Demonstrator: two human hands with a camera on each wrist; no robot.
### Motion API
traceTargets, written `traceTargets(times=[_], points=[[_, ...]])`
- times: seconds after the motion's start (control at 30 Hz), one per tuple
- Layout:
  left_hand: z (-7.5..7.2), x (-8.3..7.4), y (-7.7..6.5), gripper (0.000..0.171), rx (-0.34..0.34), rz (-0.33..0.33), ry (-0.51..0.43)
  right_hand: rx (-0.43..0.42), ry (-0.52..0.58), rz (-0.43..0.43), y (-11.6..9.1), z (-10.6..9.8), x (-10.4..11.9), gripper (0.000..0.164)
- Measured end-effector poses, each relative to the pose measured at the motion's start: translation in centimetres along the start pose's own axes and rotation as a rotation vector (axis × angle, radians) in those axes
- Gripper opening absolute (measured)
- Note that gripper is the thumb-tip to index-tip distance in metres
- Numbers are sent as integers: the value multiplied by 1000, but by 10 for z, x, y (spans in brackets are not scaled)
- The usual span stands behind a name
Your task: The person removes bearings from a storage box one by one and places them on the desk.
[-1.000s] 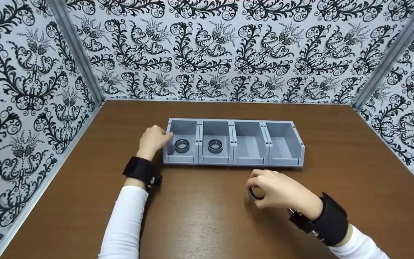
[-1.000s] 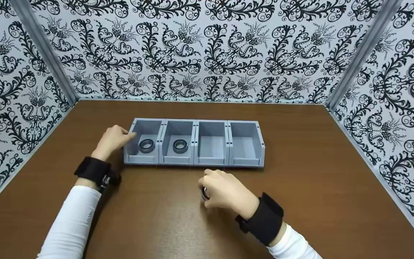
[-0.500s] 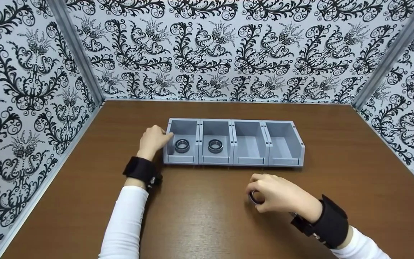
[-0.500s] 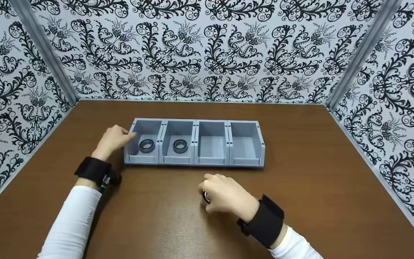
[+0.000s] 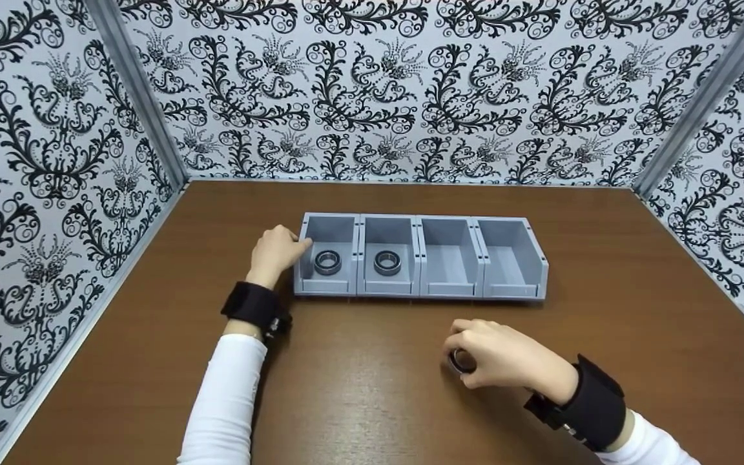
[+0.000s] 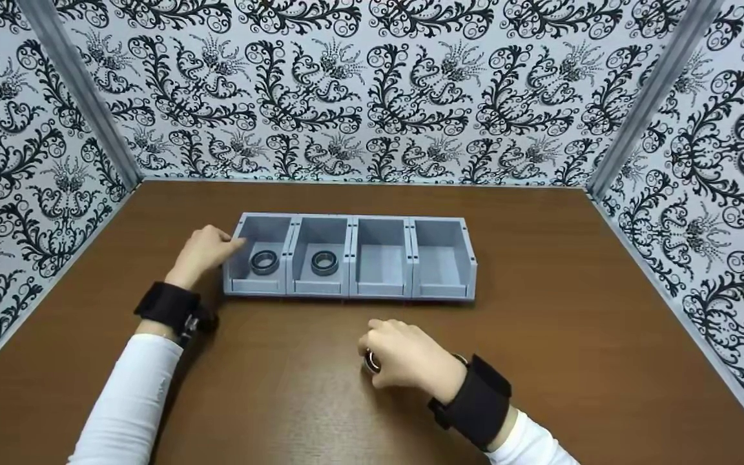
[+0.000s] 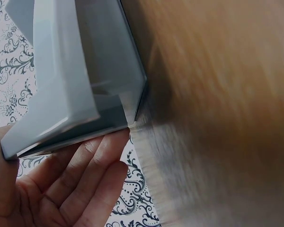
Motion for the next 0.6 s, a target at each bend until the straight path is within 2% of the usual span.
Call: traceTargets(times=[0.6], points=[[0,1,0,41,-2,0,2,27,30,-24,-3,11,-3,30]])
Point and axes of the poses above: each hand's wrist, its own y-axis towards the middle knuckle, its own z-axis out of the palm, x = y × z, the point moved 2 cm from there along y, towards the middle knuckle, and after that the axes turned 13 degrees about -x, right-handed, at the moved point
